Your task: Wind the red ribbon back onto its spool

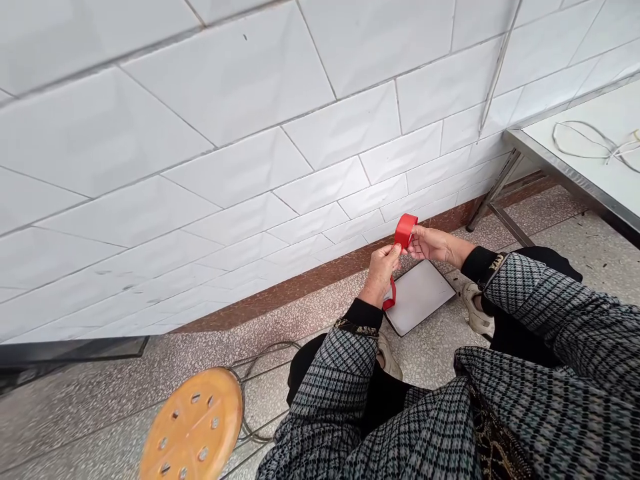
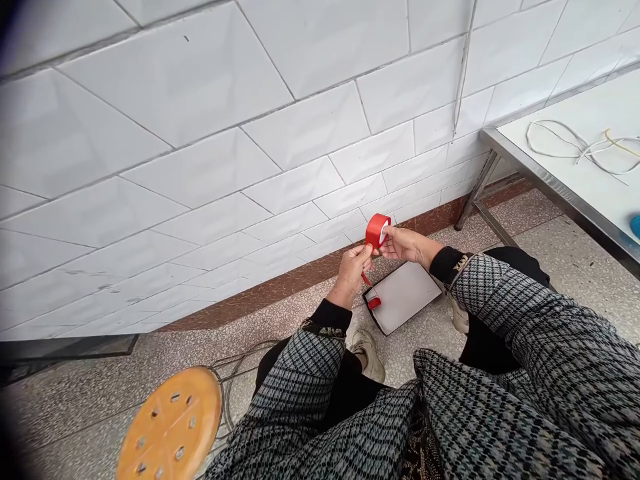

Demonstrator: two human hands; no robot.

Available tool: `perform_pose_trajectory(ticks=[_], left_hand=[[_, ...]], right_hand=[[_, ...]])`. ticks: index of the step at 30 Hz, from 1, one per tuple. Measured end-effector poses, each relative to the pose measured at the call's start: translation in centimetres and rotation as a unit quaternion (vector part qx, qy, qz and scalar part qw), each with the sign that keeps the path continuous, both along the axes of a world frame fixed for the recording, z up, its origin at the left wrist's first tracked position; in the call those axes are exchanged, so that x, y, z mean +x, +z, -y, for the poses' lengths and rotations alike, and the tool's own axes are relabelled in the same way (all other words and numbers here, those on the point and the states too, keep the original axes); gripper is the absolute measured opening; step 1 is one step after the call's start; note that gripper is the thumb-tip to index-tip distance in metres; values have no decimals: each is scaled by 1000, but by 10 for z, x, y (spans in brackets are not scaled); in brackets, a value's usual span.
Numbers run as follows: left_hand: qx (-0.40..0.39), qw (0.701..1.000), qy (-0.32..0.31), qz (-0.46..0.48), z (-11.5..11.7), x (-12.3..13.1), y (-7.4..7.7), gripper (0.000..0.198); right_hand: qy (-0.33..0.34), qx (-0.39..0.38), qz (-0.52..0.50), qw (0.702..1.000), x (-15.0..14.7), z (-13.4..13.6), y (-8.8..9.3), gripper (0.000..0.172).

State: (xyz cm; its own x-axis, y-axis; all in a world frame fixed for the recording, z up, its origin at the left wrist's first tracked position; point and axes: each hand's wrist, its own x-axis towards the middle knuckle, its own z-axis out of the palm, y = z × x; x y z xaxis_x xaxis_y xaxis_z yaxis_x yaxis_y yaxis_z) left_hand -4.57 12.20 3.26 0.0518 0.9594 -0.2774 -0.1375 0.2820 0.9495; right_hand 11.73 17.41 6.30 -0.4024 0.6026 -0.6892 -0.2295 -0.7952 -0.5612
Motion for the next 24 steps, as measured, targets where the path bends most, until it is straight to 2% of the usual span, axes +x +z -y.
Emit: perform_pose_trajectory(ticks=[4, 8, 14, 20, 24], left_hand=[[19, 999, 30, -38, -2, -2, -4, 38], [52, 997, -24, -54, -5, -5, -7, 52], [80, 993, -72, -57, -8, -9, -3, 58], [46, 990, -130, -7, -8, -13, 8, 69], [20, 990, -131, 48, -6, -13, 11, 76]], right_hand=[[18, -40, -46, 998, 4, 0, 2, 32], [37, -64, -56, 996, 6, 1, 3, 33], [53, -79, -37, 995, 6, 4, 8, 33], [71, -76, -21, 994, 7, 9, 9, 39], [97, -42, 6, 994, 7, 9, 3, 40]])
